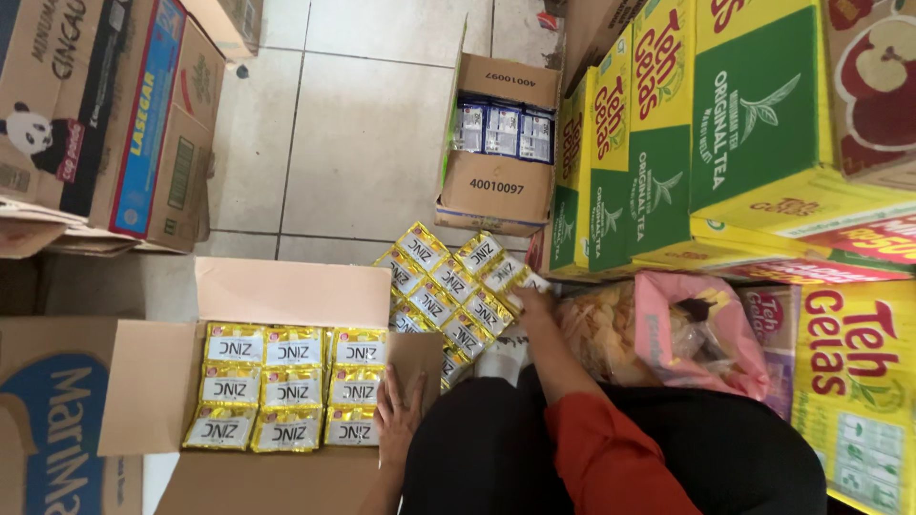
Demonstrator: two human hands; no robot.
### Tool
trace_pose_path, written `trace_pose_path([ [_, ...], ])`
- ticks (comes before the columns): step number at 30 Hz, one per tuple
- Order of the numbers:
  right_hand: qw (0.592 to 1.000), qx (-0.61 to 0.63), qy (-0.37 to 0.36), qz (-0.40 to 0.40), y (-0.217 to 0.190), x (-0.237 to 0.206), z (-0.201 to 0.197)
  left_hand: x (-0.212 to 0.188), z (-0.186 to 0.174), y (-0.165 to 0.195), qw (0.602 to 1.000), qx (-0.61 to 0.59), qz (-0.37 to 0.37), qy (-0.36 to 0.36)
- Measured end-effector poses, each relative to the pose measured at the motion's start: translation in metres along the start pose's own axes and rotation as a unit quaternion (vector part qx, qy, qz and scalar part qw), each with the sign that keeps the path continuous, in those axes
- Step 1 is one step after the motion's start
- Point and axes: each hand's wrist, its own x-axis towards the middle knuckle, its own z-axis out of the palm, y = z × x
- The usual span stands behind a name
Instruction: The person packs zinc supplement packets into a cardboard box, then moves to a digital scale to weigh and bag snack chips. The person handles zinc packets, a cardboard box, a digital scale, a metal colander, and snack chips.
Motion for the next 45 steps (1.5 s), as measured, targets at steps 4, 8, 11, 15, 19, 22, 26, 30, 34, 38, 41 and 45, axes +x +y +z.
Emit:
trace_pose_path([
  [4, 0.993, 0.060, -0.096, -0.044, -0.044, -0.014, 0.034, 0.011, -0.020, 0.004, 0.973, -0.193, -0.040, -0.121],
  [8, 0.970, -0.183, -0.076, -0.142, -0.127, -0.058, 0.070, 0.043, -0.041, 0.002, 0.917, -0.348, -0.101, -0.169],
  [11, 0.931, -0.271, -0.154, -0.190, -0.188, -0.122, 0.086, 0.084, -0.058, -0.006, 0.864, -0.469, -0.141, -0.121],
  [15, 0.905, -0.301, -0.231, -0.194, -0.250, -0.232, 0.112, 0.148, -0.089, -0.030, 0.773, -0.628, -0.092, -0.009],
  [19, 0.842, -0.320, -0.348, -0.259, -0.285, -0.345, 0.136, 0.200, -0.138, -0.058, 0.622, -0.771, -0.132, -0.037],
  [22, 0.794, -0.323, -0.424, -0.292, -0.291, -0.408, 0.154, 0.224, -0.180, -0.072, 0.428, -0.897, -0.109, -0.038],
  [26, 0.725, -0.321, -0.548, -0.267, -0.275, -0.436, 0.187, 0.214, -0.225, -0.086, 0.294, -0.954, -0.036, 0.038],
  [30, 0.767, -0.351, -0.501, -0.195, -0.221, -0.404, 0.216, 0.162, -0.252, -0.100, 0.289, -0.944, 0.003, 0.158],
  [34, 0.764, -0.342, -0.527, -0.146, -0.137, -0.349, 0.219, 0.119, -0.260, -0.120, 0.106, -0.982, 0.052, 0.150],
  [38, 0.793, -0.349, -0.499, -0.028, -0.069, -0.303, 0.221, 0.094, -0.252, -0.136, 0.214, -0.961, -0.031, 0.174],
  [41, 0.770, -0.403, -0.494, 0.020, -0.043, -0.281, 0.224, 0.076, -0.233, -0.145, 0.073, -0.980, -0.030, 0.183],
  [45, 0.731, -0.472, -0.490, -0.056, -0.019, -0.259, 0.229, 0.032, -0.190, -0.163, 0.067, -0.982, -0.076, 0.161],
])
